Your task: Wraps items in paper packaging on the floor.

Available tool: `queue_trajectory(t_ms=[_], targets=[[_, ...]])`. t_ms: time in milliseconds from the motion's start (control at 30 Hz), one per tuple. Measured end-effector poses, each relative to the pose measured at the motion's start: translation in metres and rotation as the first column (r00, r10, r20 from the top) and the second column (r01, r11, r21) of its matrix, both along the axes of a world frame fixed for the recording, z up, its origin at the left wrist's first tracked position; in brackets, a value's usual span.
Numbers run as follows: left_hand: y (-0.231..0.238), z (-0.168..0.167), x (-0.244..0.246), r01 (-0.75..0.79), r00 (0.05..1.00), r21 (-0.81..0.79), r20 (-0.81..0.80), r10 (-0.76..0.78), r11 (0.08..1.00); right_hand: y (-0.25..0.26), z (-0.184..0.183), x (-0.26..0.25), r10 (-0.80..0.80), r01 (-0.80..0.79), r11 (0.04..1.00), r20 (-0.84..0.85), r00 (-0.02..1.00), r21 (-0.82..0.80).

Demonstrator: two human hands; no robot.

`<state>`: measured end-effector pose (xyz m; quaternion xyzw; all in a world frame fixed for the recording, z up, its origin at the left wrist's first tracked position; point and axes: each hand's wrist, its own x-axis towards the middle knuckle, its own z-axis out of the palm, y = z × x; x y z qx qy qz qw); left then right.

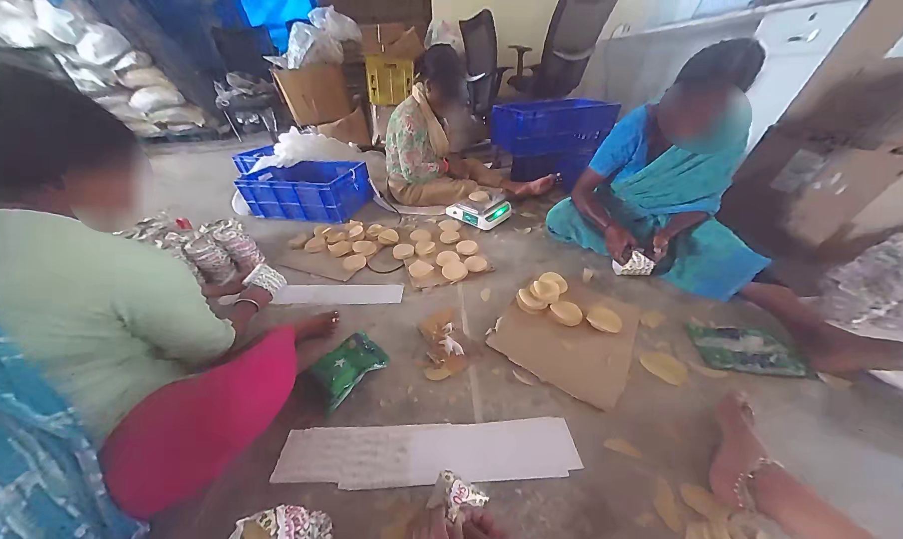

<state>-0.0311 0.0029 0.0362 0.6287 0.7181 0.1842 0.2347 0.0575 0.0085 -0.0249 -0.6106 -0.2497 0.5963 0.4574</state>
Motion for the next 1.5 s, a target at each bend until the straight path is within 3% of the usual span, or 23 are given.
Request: queue_trajectory(t_ms=[100, 167, 233, 300, 367, 500, 633, 700, 800, 867, 933, 967, 1000, 1033, 1067, 1100, 1133, 1200, 1300, 1367, 1433, 1467, 1500], targets=[[0.016, 0.038, 0.004, 0.073, 0.994, -0.253, -0.065, -0.092, 0.965, 0.007, 0.016, 0.017, 0.176, -0.179, 0.984, 0.236, 0.956, -0.01], [0.026, 0.054, 0.006, 0.111, 0.984, -0.376, -0.089, -0.155, 0.92, 0.012, 0.045, 0.034, 0.345, -0.329, 0.936, 0.491, 0.8, -0.121], [0.025, 0.029, 0.004, 0.097, 0.987, -0.218, -0.106, -0.123, 0.971, 0.013, 0.066, 0.041, 0.341, -0.399, 0.91, 0.752, 0.564, -0.114], [0.024, 0.01, 0.002, 0.102, 0.99, -0.104, -0.082, -0.111, 0.989, 0.018, 0.075, 0.042, 0.102, -0.489, 0.867, 0.925, 0.366, 0.098], [0.023, 0.009, 0.0, 0.121, 0.991, -0.095, -0.037, -0.125, 0.988, 0.035, 0.08, 0.049, 0.1, -0.665, 0.74, 0.961, 0.259, 0.102], [0.026, 0.009, -0.005, 0.149, 0.988, -0.12, -0.032, -0.154, 0.982, 0.08, 0.073, 0.062, 0.397, -0.873, 0.475, 0.912, 0.101, -0.111], [0.026, 0.014, -0.01, 0.159, 0.987, -0.147, 0.006, -0.16, 0.976, 0.091, 0.07, 0.065, 0.444, -0.93, 0.358, 0.892, 0.089, -0.086], [0.026, 0.016, -0.011, 0.169, 0.986, -0.17, 0.021, -0.167, 0.971, 0.092, 0.07, 0.064, 0.503, -0.918, 0.39, 0.852, 0.144, -0.075], [0.028, 0.017, -0.014, 0.187, 0.982, -0.191, 0.071, -0.176, 0.964, 0.088, 0.074, 0.073, 0.671, -0.819, 0.574, 0.569, 0.475, 0.006], [0.03, 0.013, -0.019, 0.209, 0.977, -0.201, 0.082, -0.196, 0.957, 0.081, 0.069, 0.09, 0.621, -0.676, 0.736, 0.362, 0.695, 0.037], [0.031, 0.008, -0.023, 0.23, 0.973, -0.184, 0.051, -0.224, 0.956, 0.071, 0.058, 0.119, 0.397, -0.499, 0.864, 0.52, 0.756, 0.066], [0.031, 0.008, -0.024, 0.239, 0.971, -0.194, 0.032, -0.238, 0.951, 0.065, 0.048, 0.137, 0.247, -0.41, 0.908, 0.685, 0.686, 0.084], [0.031, 0.009, -0.023, 0.244, 0.969, -0.202, 0.011, -0.246, 0.949, 0.059, 0.037, 0.157, 0.132, -0.333, 0.941, 0.838, 0.529, 0.062], [0.03, 0.012, -0.022, 0.245, 0.967, -0.213, -0.012, -0.253, 0.946, 0.052, 0.038, 0.174, 0.154, -0.27, 0.961, 0.932, 0.328, -0.064], [0.03, 0.013, -0.019, 0.247, 0.966, -0.217, -0.024, -0.258, 0.944, 0.045, 0.039, 0.187, 0.288, -0.204, 0.943, 0.952, 0.107, -0.262], [0.032, 0.015, -0.017, 0.25, 0.964, -0.237, -0.032, -0.265, 0.939, 0.038, 0.031, 0.199, 0.386, -0.135, 0.911, 0.921, -0.05, -0.389], [0.034, 0.017, -0.014, 0.255, 0.961, -0.261, -0.041, -0.274, 0.931, 0.033, 0.029, 0.202, 0.464, -0.106, 0.876, 0.882, -0.081, -0.47], [0.039, 0.021, -0.009, 0.255, 0.955, -0.313, -0.065, -0.289, 0.915, 0.027, 0.024, 0.209, 0.522, -0.151, 0.837, 0.85, -0.068, -0.526], [0.05, 0.026, -0.003, 0.244, 0.95, -0.406, -0.083, -0.301, 0.881, 0.031, 0.059, 0.194, 0.581, -0.243, 0.788, 0.814, -0.008, -0.566], [0.062, 0.034, -0.001, 0.25, 0.943, -0.486, -0.074, -0.325, 0.838, 0.031, 0.075, 0.162, 0.393, -0.438, 0.854, 0.899, 0.192, -0.279], [0.07, 0.035, -0.001, 0.274, 0.929, -0.527, -0.071, -0.363, 0.804, 0.029, 0.067, 0.122, 0.311, -0.574, 0.818, 0.819, 0.482, 0.027], [0.073, 0.037, 0.0, 0.291, 0.921, -0.541, -0.067, -0.385, 0.789, 0.029, 0.061, 0.101, 0.311, -0.597, 0.793, 0.761, 0.569, 0.122], [0.076, 0.038, 0.0, 0.309, 0.909, -0.556, -0.066, -0.411, 0.772, 0.03, 0.054, 0.083, 0.308, -0.607, 0.779, 0.746, 0.59, 0.158]])
